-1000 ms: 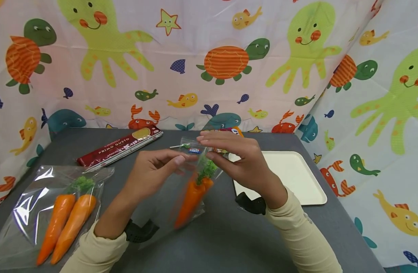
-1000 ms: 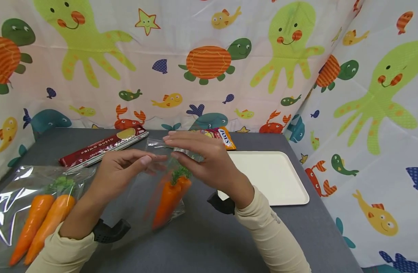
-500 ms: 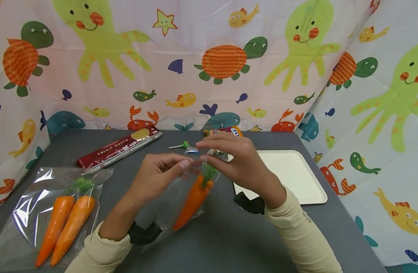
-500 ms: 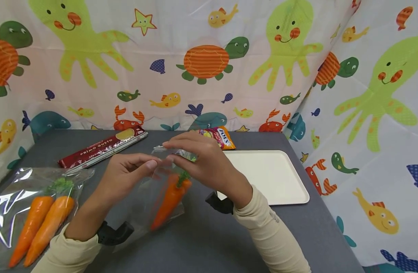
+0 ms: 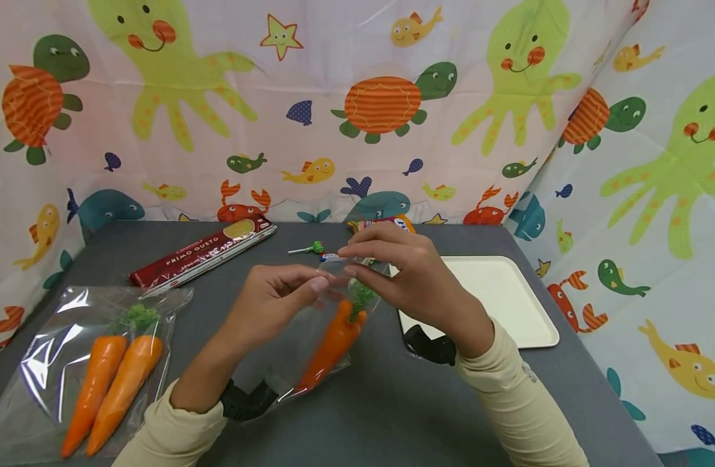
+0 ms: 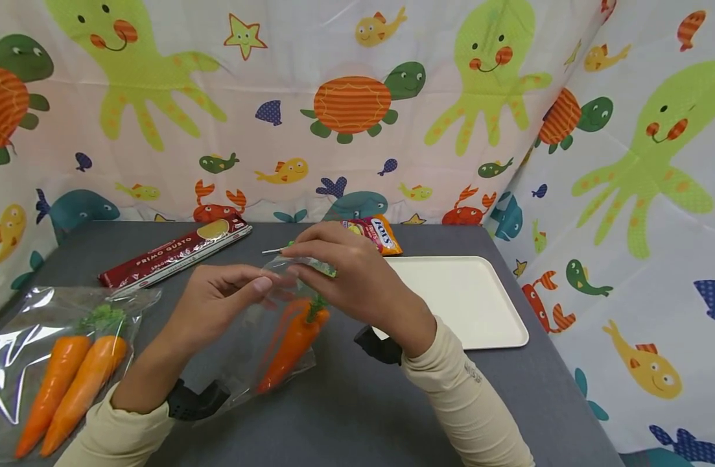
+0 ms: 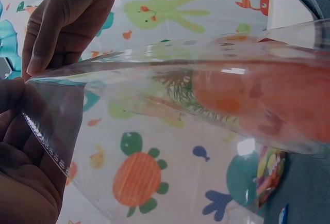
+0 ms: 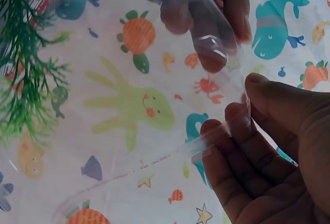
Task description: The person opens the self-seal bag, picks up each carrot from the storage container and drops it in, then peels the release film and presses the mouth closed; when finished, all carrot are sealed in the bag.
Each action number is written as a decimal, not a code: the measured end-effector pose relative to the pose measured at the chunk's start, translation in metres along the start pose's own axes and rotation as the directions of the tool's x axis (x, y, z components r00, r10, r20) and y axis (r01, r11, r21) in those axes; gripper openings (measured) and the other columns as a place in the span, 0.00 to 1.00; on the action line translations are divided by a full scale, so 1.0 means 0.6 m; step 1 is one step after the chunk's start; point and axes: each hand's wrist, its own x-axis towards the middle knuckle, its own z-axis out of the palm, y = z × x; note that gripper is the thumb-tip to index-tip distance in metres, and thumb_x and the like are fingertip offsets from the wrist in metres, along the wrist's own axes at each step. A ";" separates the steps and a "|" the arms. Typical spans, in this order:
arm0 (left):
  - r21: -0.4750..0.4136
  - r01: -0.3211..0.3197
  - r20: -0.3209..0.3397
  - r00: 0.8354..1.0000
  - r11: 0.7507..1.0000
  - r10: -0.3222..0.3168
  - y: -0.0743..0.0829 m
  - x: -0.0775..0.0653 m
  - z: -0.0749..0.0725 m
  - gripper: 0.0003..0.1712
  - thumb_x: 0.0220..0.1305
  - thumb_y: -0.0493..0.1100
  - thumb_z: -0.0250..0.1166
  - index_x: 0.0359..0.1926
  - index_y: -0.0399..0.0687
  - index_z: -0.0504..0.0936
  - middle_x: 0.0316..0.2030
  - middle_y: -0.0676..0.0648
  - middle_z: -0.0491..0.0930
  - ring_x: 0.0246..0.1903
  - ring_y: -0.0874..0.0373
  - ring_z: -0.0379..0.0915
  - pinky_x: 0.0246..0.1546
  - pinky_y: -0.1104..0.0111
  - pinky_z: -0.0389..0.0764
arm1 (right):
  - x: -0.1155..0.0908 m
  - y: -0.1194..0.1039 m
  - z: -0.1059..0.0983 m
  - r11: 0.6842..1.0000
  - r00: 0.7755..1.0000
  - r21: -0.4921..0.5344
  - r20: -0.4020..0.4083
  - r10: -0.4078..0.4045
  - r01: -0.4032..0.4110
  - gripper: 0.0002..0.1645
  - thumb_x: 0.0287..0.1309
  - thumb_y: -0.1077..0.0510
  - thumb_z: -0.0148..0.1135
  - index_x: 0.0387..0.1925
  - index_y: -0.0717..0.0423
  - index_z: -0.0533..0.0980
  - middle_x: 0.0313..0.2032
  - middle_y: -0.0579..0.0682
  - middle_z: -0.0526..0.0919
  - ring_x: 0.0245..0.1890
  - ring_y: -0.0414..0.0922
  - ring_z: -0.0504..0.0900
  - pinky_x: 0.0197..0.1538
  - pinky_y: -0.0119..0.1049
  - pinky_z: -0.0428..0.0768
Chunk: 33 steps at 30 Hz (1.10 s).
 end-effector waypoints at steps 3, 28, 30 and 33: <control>0.002 -0.017 0.006 1.000 1.000 0.017 0.000 -0.001 0.001 0.11 0.69 0.32 0.59 0.47 0.31 0.83 0.43 0.42 0.85 0.38 0.52 0.84 0.38 0.60 0.84 | -0.001 0.000 -0.002 1.000 1.000 -0.030 0.013 0.005 -0.004 0.16 0.47 0.69 0.75 0.42 0.62 0.84 0.42 0.52 0.82 0.46 0.46 0.80 0.45 0.34 0.82; 0.016 -0.075 0.020 0.997 0.997 0.075 -0.007 0.000 0.017 0.12 0.69 0.32 0.59 0.49 0.37 0.85 0.43 0.46 0.86 0.40 0.53 0.84 0.38 0.59 0.84 | -0.008 -0.001 -0.013 0.999 0.997 -0.030 0.068 0.037 -0.035 0.11 0.49 0.72 0.72 0.37 0.62 0.85 0.42 0.53 0.84 0.49 0.48 0.82 0.50 0.37 0.81; 0.020 -0.078 0.020 0.997 0.997 0.077 -0.006 0.000 0.017 0.12 0.69 0.32 0.59 0.49 0.36 0.84 0.43 0.46 0.86 0.40 0.53 0.84 0.38 0.59 0.84 | -0.008 -0.002 -0.015 0.999 0.997 -0.030 0.063 0.044 -0.042 0.11 0.49 0.72 0.72 0.37 0.62 0.85 0.42 0.53 0.84 0.49 0.48 0.82 0.50 0.37 0.81; 0.034 -0.074 0.017 0.997 0.997 0.074 -0.004 0.000 0.018 0.12 0.69 0.33 0.59 0.49 0.37 0.85 0.43 0.47 0.86 0.40 0.54 0.84 0.39 0.60 0.84 | -0.008 -0.004 -0.019 0.998 0.998 -0.038 0.036 0.052 -0.051 0.12 0.49 0.72 0.71 0.38 0.62 0.84 0.42 0.52 0.84 0.48 0.47 0.82 0.49 0.37 0.82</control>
